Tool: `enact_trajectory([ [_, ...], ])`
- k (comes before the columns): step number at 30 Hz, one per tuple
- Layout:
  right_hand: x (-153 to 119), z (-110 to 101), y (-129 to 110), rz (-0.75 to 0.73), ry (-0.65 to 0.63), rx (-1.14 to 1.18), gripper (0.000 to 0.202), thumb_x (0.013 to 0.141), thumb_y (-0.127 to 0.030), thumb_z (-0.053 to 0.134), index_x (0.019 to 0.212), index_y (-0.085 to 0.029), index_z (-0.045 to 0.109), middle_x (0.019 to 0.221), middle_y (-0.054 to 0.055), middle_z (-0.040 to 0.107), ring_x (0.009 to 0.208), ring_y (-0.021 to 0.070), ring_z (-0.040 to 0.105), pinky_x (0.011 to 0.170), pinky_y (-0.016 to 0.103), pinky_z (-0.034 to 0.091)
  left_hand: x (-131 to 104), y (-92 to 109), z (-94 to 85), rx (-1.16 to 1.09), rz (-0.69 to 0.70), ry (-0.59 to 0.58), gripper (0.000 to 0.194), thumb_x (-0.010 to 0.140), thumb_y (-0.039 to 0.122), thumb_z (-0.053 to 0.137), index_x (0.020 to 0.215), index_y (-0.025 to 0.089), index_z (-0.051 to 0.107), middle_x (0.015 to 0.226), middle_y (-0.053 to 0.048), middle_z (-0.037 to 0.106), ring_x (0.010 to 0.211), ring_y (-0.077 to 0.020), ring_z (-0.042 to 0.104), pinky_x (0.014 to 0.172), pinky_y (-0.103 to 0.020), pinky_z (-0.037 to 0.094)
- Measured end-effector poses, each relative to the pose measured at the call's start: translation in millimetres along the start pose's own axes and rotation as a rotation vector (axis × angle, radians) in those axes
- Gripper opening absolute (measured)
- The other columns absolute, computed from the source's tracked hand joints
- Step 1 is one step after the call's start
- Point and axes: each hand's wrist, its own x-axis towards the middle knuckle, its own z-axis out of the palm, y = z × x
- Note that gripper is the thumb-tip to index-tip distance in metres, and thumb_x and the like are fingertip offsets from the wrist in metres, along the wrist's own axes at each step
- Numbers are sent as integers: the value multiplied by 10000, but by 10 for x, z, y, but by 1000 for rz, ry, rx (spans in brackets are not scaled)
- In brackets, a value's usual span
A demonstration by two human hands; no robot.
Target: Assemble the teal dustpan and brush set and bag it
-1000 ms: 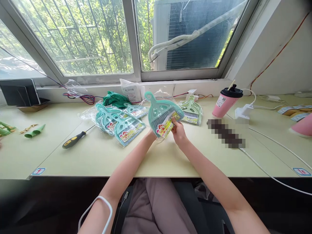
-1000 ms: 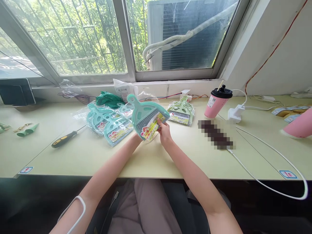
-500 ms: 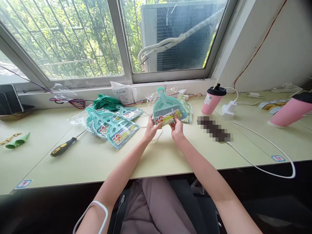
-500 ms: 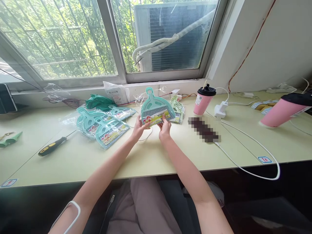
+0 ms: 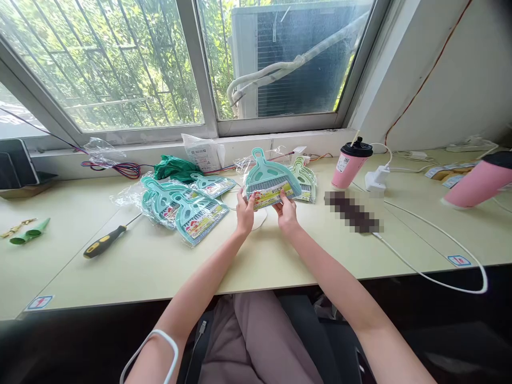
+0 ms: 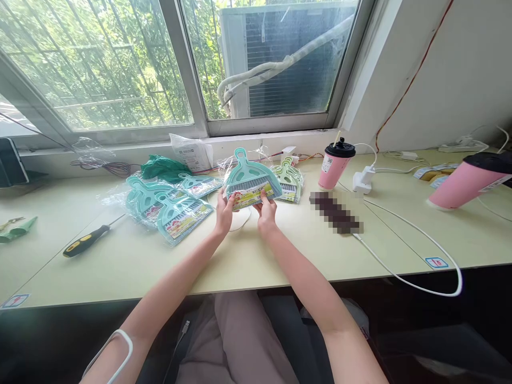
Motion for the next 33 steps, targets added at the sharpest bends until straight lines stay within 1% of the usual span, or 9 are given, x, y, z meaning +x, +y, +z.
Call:
enact_trajectory([
  [5, 24, -14, 7, -32, -10, -29, 358, 712, -440, 758, 985, -240, 642, 957, 30, 737, 963, 184, 696, 802, 292, 609, 53, -18, -33, 120, 26, 120, 736, 813, 468, 666, 1422, 232, 327, 1241, -127, 574, 942, -215, 632, 780, -306, 477],
  [10, -29, 15, 75, -3, -116, -16, 351, 701, -448, 764, 955, -233, 651, 1014, 30, 729, 963, 178, 697, 834, 298, 600, 97, -61, -41, 24, 17, 157, 516, 873, 485, 588, 1298, 237, 432, 1198, -92, 608, 1106, -224, 598, 907, -313, 450],
  [12, -52, 25, 107, 10, -133, -2, 351, 697, -442, 769, 955, -234, 652, 1022, 29, 728, 959, 175, 698, 840, 298, 598, 99, -64, -46, -2, 23, 160, 435, 895, 488, 544, 1237, 230, 468, 1153, -80, 635, 1110, -222, 596, 922, -316, 447],
  [15, -54, 27, 118, 13, -111, 6, 346, 719, -456, 749, 973, -241, 653, 1009, 28, 732, 973, 178, 695, 841, 304, 599, 80, -49, -44, -21, 47, 86, 434, 895, 485, 535, 1232, 218, 478, 1108, -81, 650, 1064, -227, 616, 892, -333, 472],
  [18, -26, 17, 78, 24, -33, 41, 342, 735, -463, 735, 977, -237, 651, 1007, 39, 734, 988, 188, 695, 832, 306, 603, 48, -37, -20, -10, 102, -37, 508, 843, 460, 623, 1264, 224, 465, 1109, -76, 651, 1052, -228, 618, 873, -336, 493],
  [22, -3, 11, 4, 42, 41, 124, 329, 750, -434, 736, 989, -225, 650, 1009, 51, 738, 991, 191, 699, 846, 297, 598, 22, -29, 19, 24, 93, -137, 614, 769, 432, 694, 1279, 213, 431, 1125, -96, 631, 984, -243, 621, 675, -297, 544],
  [24, -14, 18, -19, 57, 26, 148, 313, 773, -425, 719, 1002, -222, 653, 1012, 49, 741, 980, 187, 702, 848, 296, 597, 18, -17, 27, 24, 89, -134, 618, 782, 445, 670, 1286, 202, 409, 1139, -110, 618, 977, -249, 617, 618, -292, 554],
  [29, -76, 49, -43, 100, -92, 206, 259, 843, -417, 649, 1020, -228, 655, 986, 8, 747, 888, 146, 715, 805, 262, 594, 12, 2, 19, 20, 76, -53, 650, 797, 469, 658, 1311, 208, 358, 1125, -107, 622, 985, -242, 620, 599, -287, 580],
  [33, -83, 53, -57, 129, -165, 163, 183, 816, -328, 671, 967, -226, 669, 930, -17, 750, 807, 129, 709, 740, 236, 585, 18, -18, 12, -11, 84, 0, 629, 818, 490, 634, 1309, 206, 362, 1158, -119, 618, 1015, -245, 615, 581, -273, 584],
])
